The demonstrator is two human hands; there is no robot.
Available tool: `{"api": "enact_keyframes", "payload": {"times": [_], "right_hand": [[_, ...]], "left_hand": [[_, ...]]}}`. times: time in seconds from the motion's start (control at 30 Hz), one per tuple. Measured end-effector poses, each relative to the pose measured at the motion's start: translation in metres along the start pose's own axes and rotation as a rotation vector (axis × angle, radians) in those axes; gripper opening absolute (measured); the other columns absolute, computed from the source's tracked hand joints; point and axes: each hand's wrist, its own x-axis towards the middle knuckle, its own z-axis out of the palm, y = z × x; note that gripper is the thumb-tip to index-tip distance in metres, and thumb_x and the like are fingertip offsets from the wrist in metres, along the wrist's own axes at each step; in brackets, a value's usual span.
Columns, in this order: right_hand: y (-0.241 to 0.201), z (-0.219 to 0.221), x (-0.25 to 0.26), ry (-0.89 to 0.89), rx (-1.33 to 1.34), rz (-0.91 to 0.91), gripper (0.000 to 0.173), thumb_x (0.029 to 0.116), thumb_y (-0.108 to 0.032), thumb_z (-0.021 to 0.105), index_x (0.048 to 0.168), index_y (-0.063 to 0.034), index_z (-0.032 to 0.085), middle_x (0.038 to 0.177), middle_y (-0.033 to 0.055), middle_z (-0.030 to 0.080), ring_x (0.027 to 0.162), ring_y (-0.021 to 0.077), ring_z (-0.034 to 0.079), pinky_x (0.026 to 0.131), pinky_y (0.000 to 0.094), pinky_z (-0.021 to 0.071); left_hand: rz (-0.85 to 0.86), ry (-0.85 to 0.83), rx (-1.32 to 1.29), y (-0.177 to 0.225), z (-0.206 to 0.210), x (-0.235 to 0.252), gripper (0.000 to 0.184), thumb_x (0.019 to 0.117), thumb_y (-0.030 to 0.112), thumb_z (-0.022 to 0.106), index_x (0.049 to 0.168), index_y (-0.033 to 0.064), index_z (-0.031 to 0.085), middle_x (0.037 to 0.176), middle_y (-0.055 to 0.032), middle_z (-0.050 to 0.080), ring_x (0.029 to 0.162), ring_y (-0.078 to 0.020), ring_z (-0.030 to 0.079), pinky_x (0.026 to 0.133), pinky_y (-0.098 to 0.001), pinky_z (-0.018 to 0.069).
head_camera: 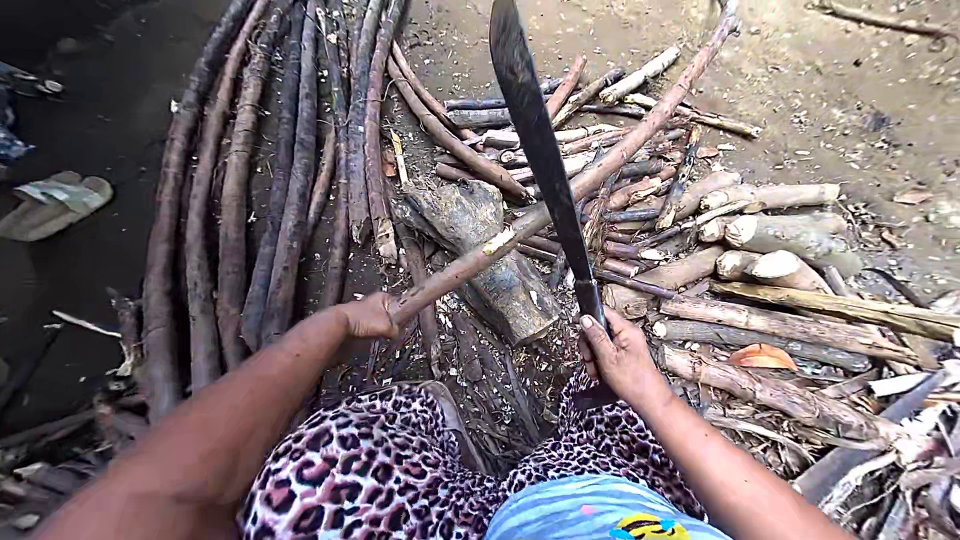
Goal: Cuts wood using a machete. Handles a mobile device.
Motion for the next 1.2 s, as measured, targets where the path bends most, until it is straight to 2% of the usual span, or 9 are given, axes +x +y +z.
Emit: {"api": "enact_keyframes", "payload": {"times": [0.13, 0.3, 0.47, 0.73, 0.87, 0.97, 1.03, 1.1, 1.2], "right_hand": [[0.010, 0.015, 0.026, 0.033, -0.204, -0.119, 0.030, 0.1075, -0.022, 0.042, 0.109, 0.0019, 0.060, 0.064, -0.0057, 0.052, 0.051, 0.0009, 0.053, 0.051, 0.0201, 0.0513], [0.088, 0.056, 0.042, -0.162, -0.499, 0.332, 0.037, 0.1113, -0.026, 0.043, 0.123, 0.0056, 0.059, 0.090, 0.0176, 0.063, 0.082, 0.0272, 0.063, 0.082, 0.0458, 0.0520], [0.060, 0.051, 0.042, -0.146, -0.128, 0.451, 0.030, 0.1114, -0.028, 0.045, 0.113, -0.0012, 0.057, 0.065, 0.0016, 0.050, 0.047, 0.0115, 0.051, 0.048, 0.0287, 0.0502], [0.013, 0.042, 0.056, 0.097, -0.125, 0.052, 0.024, 0.1119, -0.022, 0.042, 0.116, -0.0005, 0.050, 0.062, 0.0029, 0.052, 0.046, 0.0124, 0.056, 0.051, 0.0309, 0.0553], [0.083, 0.057, 0.042, -0.171, -0.405, 0.367, 0.041, 0.1111, -0.029, 0.041, 0.130, 0.0048, 0.055, 0.102, 0.0217, 0.066, 0.094, 0.0325, 0.067, 0.090, 0.0504, 0.0526], [0.085, 0.070, 0.034, -0.328, -0.388, 0.506, 0.041, 0.1122, -0.031, 0.039, 0.130, 0.0024, 0.054, 0.107, 0.0211, 0.063, 0.094, 0.0314, 0.066, 0.086, 0.0495, 0.0532], [0.076, 0.071, 0.035, -0.357, -0.415, 0.531, 0.045, 0.1119, -0.032, 0.039, 0.138, 0.0033, 0.051, 0.122, 0.0247, 0.064, 0.112, 0.0348, 0.066, 0.098, 0.0519, 0.0517], [0.079, 0.063, 0.038, -0.332, -0.417, 0.518, 0.048, 0.1119, -0.032, 0.040, 0.142, 0.0037, 0.049, 0.130, 0.0259, 0.063, 0.121, 0.0360, 0.064, 0.104, 0.0529, 0.0491], [0.092, 0.051, 0.040, -0.303, -0.424, 0.501, 0.049, 0.1110, -0.034, 0.041, 0.143, 0.0026, 0.047, 0.130, 0.0253, 0.064, 0.121, 0.0368, 0.064, 0.104, 0.0548, 0.0495]], "left_hand": [[-0.010, -0.130, -0.045, -0.012, 0.036, 0.029, 0.028, 0.0856, -0.001, 0.075, 0.111, -0.0073, 0.063, 0.095, -0.0174, 0.064, 0.082, -0.0244, 0.061, 0.081, -0.0473, 0.0525], [-0.105, -0.008, 0.116, -0.025, 0.004, 0.030, 0.027, 0.0864, -0.001, 0.077, 0.109, -0.0077, 0.065, 0.098, -0.0238, 0.066, 0.092, -0.0356, 0.063, 0.085, -0.0569, 0.0506], [-0.311, 0.175, 0.470, -0.003, 0.006, 0.013, 0.033, 0.0894, 0.021, 0.078, 0.114, 0.0023, 0.068, 0.111, -0.0247, 0.071, 0.108, -0.0455, 0.068, 0.089, -0.0680, 0.0521], [-0.304, 0.161, 0.586, 0.052, 0.002, -0.031, 0.034, 0.0888, 0.015, 0.077, 0.116, -0.0008, 0.065, 0.112, -0.0243, 0.070, 0.108, -0.0438, 0.068, 0.088, -0.0646, 0.0534], [-0.320, 0.107, 0.645, 0.070, -0.006, -0.039, 0.026, 0.0919, 0.014, 0.074, 0.111, -0.0028, 0.067, 0.110, -0.0245, 0.070, 0.109, -0.0432, 0.068, 0.090, -0.0644, 0.0527], [-0.345, -0.016, 0.814, 0.118, -0.033, -0.046, 0.023, 0.0981, 0.019, 0.069, 0.096, -0.0040, 0.070, 0.100, -0.0256, 0.070, 0.099, -0.0448, 0.068, 0.085, -0.0683, 0.0520], [-0.361, -0.001, 0.982, 0.173, -0.045, -0.054, 0.021, 0.0915, 0.020, 0.075, 0.088, 0.0005, 0.070, 0.093, -0.0221, 0.069, 0.094, -0.0425, 0.068, 0.079, -0.0665, 0.0522], [-0.368, 0.025, 1.141, 0.247, -0.033, -0.064, 0.021, 0.0874, 0.018, 0.079, 0.092, -0.0006, 0.070, 0.101, -0.0235, 0.069, 0.100, -0.0433, 0.067, 0.082, -0.0645, 0.0524], [-0.405, 0.046, 1.240, 0.331, 0.007, -0.079, 0.035, 0.0999, 0.028, 0.068, 0.107, -0.0063, 0.068, 0.115, -0.0278, 0.067, 0.113, -0.0444, 0.064, 0.089, -0.0609, 0.0509]]}}
